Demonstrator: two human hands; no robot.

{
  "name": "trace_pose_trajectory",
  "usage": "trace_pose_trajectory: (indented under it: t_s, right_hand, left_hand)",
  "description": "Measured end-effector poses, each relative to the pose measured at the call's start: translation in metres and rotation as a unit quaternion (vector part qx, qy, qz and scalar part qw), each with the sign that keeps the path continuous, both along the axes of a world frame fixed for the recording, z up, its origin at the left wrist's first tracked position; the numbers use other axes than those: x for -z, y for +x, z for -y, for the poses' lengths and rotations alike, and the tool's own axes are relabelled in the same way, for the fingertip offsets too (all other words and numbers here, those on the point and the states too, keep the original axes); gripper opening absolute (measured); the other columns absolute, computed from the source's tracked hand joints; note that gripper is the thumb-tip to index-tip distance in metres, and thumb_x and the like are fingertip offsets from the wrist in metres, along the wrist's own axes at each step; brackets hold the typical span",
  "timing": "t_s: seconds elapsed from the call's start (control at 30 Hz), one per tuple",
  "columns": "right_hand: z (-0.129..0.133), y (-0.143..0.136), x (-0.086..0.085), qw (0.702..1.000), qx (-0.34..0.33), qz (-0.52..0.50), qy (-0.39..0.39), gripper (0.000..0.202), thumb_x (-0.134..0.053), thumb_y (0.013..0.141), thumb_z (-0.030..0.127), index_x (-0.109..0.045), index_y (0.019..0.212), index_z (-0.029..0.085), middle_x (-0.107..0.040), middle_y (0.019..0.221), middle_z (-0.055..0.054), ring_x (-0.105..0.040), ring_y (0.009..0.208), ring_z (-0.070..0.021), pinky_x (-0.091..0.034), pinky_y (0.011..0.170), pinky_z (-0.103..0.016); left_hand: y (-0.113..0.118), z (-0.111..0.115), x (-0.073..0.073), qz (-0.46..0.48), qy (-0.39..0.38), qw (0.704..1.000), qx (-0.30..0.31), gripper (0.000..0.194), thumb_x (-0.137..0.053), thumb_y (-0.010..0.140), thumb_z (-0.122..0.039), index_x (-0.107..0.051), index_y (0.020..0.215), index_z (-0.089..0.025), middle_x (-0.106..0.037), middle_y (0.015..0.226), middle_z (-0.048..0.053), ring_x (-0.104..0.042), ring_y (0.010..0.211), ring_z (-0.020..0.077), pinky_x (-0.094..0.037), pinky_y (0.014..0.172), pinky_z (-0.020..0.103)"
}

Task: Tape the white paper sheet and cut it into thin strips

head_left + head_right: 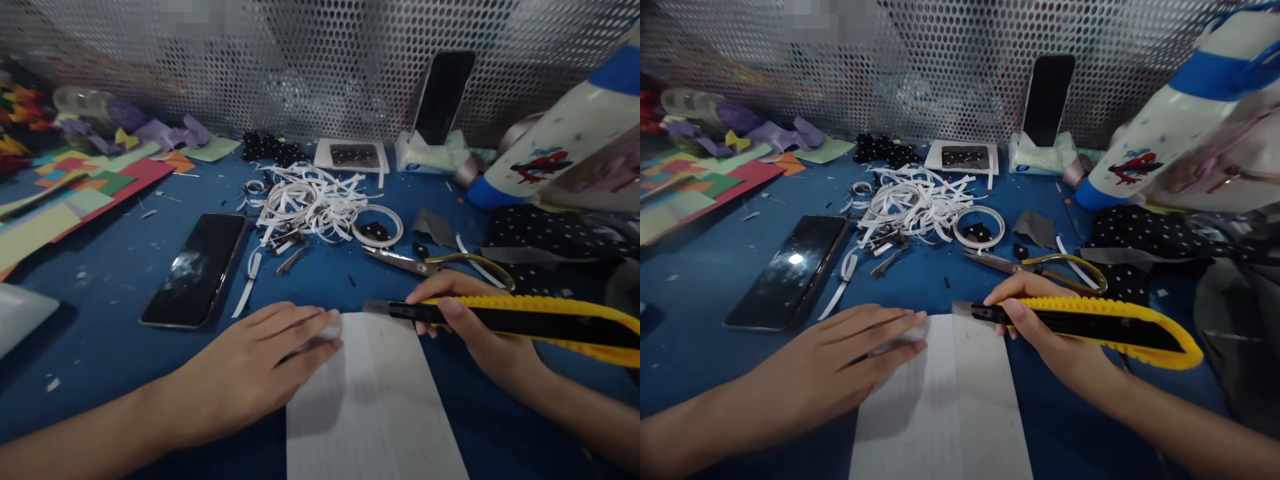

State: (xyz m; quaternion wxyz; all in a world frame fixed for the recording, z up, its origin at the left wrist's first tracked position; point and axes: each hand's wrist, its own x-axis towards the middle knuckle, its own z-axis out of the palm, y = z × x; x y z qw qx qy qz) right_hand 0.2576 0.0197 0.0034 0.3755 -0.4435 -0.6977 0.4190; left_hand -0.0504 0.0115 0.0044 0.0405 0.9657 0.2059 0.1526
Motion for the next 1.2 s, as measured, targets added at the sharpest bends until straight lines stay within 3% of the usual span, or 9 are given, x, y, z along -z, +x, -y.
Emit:
trace_pose_trajectory:
  t_s: [0.37, 0.73, 0.9, 1.2]
  right_hand:
    - [0.0014, 0.0015, 0.0005, 1.0, 0.019, 0.005, -0.004, 0.022, -0.05, 0.101, 0.04, -0.067, 0.098, 0.025, -0.067, 0.069, 0.001, -0.062, 0.058, -0.0108, -0.049, 0.053, -0.02]
    - [0.0019, 0.0041, 0.0012, 1.0, 0.007, 0.003, -0.015, 0.023, -0.052, 0.099, 0.04, -0.069, 0.097, 0.025, -0.067, 0.072, 0.0, -0.064, 0.058, -0.0122, -0.052, 0.053, -0.022]
    - [0.0031, 0.0044, 0.005, 0.998, 0.036, -0.043, 0.002, 0.024, -0.048, 0.101, 0.039, -0.068, 0.098, 0.025, -0.066, 0.074, 0.0, -0.063, 0.061, -0.0122, -0.049, 0.055, -0.023]
    - [0.0013, 0.0001, -0.0019, 1.0, 0.028, 0.005, 0.007, 0.023, -0.05, 0.1, 0.038, -0.069, 0.095, 0.024, -0.066, 0.069, -0.001, -0.064, 0.059, -0.0136, -0.049, 0.054, -0.024]
  left_hand:
    - [-0.0035, 0.0014, 0.0029, -0.036, -0.011, 0.999, 0.003, 0.038, -0.038, 0.102, -0.013, -0.053, 0.137, -0.016, -0.048, 0.147, 0.008, -0.047, 0.134, 0.0278, -0.046, 0.108, 0.047]
    - [-0.0001, -0.0004, 0.0005, -0.005, -0.015, 1.0, 0.003, 0.037, -0.041, 0.1, -0.01, -0.058, 0.132, -0.014, -0.054, 0.142, 0.011, -0.053, 0.129, 0.0276, -0.048, 0.106, 0.046]
    - [-0.0004, -0.0003, 0.0005, -0.007, -0.012, 1.0, 0.0, 0.036, -0.042, 0.099, -0.011, -0.057, 0.132, -0.015, -0.054, 0.142, 0.01, -0.052, 0.13, 0.0271, -0.047, 0.108, 0.044]
    - [0.0003, -0.0004, -0.0008, -0.007, -0.016, 1.0, 0.001, 0.036, -0.043, 0.099, -0.011, -0.057, 0.132, -0.015, -0.054, 0.142, 0.011, -0.054, 0.128, 0.028, -0.048, 0.107, 0.046]
